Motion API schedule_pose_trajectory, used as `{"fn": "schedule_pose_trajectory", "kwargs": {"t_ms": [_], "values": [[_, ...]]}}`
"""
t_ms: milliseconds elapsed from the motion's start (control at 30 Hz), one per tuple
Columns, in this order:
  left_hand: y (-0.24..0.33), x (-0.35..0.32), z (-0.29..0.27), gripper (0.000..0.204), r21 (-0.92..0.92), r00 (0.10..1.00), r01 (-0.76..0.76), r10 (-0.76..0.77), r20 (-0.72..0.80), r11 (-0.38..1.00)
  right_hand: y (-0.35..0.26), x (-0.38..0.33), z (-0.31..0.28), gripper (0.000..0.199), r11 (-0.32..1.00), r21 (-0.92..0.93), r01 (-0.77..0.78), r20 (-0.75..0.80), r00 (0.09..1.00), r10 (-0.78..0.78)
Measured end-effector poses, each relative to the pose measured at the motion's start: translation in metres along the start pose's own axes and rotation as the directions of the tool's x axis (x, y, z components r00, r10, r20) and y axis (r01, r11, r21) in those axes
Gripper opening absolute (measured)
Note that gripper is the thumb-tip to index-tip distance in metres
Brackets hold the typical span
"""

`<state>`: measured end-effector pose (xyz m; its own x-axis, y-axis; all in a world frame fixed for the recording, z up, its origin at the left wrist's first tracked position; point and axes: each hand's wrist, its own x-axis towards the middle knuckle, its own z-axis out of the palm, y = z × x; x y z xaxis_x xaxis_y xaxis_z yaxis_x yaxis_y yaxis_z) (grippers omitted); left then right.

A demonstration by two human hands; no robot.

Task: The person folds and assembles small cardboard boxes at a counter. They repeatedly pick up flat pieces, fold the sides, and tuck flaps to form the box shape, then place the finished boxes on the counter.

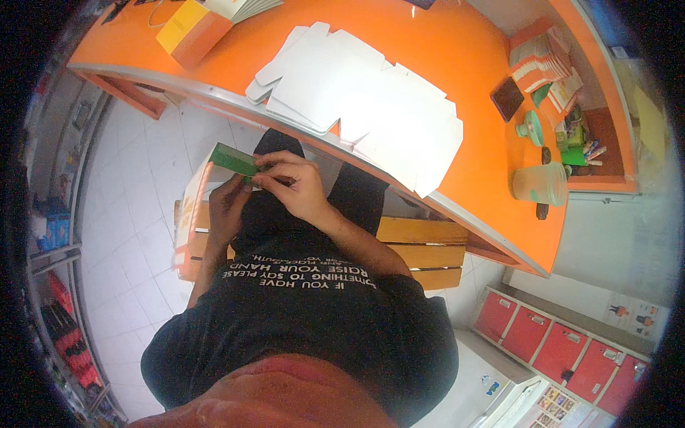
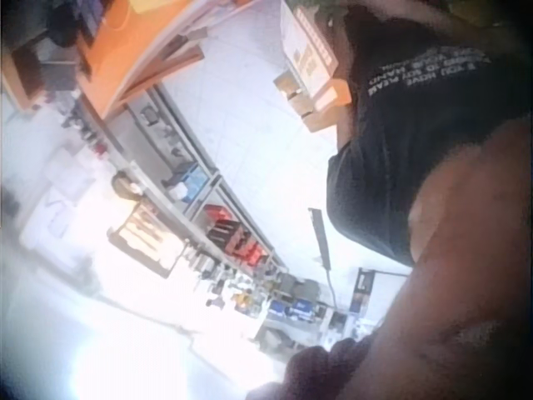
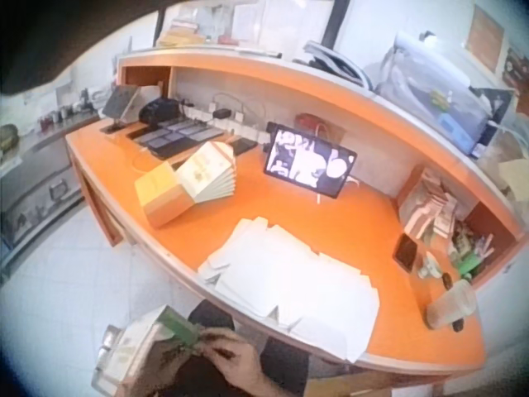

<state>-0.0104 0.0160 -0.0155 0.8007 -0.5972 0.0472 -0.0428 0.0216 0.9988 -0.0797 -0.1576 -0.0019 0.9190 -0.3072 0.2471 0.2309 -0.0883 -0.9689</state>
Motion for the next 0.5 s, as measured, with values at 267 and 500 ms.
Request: {"fn": "schedule_pose_trajectory", "kwargs": {"t_ms": [267, 500], "values": [[-0.001, 0.003, 0.002, 0.026, -0.192, 0.984, 0.088, -0.115, -0.133, 0.977, -0.006, 0.003, 0.007, 0.008, 0.987, -0.145, 0.063, 0.074, 0.996, -0.053], [-0.038, 0.004, -0.007, 0.023, -0.282, 0.94, 0.262, -0.31, -0.144, 0.923, -0.002, 0.001, 0.014, 0.012, 0.964, -0.243, 0.108, 0.075, 0.993, -0.092]]}}
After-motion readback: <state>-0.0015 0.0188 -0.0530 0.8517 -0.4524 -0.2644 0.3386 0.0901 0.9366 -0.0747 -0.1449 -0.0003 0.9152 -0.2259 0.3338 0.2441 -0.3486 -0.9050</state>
